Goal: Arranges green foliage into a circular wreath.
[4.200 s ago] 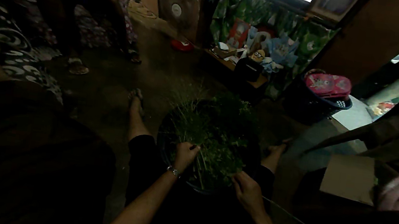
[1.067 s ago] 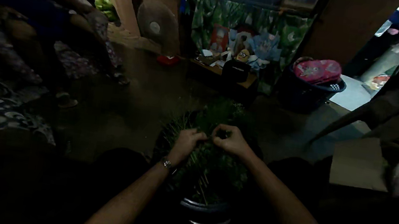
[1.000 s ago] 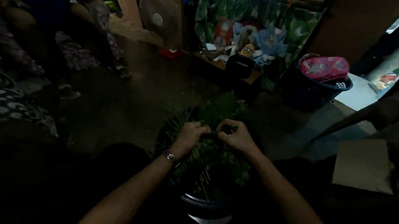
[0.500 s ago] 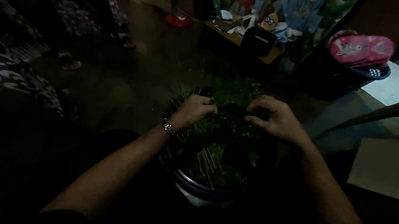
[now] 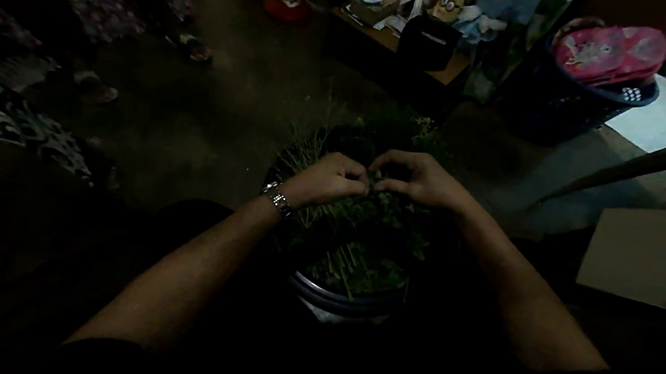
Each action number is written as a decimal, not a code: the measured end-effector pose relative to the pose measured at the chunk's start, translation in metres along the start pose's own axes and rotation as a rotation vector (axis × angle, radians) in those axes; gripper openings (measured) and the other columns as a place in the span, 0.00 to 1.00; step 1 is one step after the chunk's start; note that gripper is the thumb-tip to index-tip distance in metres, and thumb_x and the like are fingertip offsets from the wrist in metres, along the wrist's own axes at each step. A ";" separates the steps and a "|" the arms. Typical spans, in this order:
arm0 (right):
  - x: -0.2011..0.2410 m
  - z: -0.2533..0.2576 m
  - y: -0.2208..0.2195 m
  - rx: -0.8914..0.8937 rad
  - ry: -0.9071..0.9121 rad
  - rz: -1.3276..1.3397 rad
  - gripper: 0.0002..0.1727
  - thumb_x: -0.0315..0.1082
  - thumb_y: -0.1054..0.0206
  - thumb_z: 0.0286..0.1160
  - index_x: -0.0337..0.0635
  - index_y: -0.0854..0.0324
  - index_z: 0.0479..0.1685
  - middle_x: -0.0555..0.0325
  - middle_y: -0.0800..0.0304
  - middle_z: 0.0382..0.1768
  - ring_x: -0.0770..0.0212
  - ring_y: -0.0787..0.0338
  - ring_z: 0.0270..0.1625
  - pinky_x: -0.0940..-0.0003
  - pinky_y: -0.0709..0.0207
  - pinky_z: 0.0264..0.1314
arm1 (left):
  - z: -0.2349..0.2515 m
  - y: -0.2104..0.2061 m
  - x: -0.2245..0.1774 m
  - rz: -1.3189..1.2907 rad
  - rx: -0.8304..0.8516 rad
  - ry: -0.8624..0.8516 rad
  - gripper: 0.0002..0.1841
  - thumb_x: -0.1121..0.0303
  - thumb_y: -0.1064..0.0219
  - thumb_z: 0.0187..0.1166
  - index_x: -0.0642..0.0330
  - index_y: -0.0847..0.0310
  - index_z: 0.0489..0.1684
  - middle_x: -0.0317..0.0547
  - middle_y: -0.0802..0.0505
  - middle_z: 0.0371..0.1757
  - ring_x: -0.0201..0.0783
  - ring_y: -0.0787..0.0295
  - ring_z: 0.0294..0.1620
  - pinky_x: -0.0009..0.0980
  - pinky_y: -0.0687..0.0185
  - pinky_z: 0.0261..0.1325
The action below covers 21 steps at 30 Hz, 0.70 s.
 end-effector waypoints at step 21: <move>-0.003 -0.020 -0.017 -0.186 -0.129 0.105 0.06 0.25 0.32 0.79 0.31 0.15 0.47 0.53 0.08 0.37 0.69 0.09 0.33 0.72 0.11 0.42 | 0.002 -0.026 0.020 -0.110 -0.211 -0.117 0.04 0.72 0.28 0.79 0.63 0.11 0.43 0.35 0.08 0.37 0.20 0.15 0.36 0.19 0.17 0.45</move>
Point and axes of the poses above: each hand's wrist, its own z-axis towards the middle knuckle, its own y-axis out of the back of the hand, x = y × z, the point moved 1 cm from there along z, towards the middle knuckle
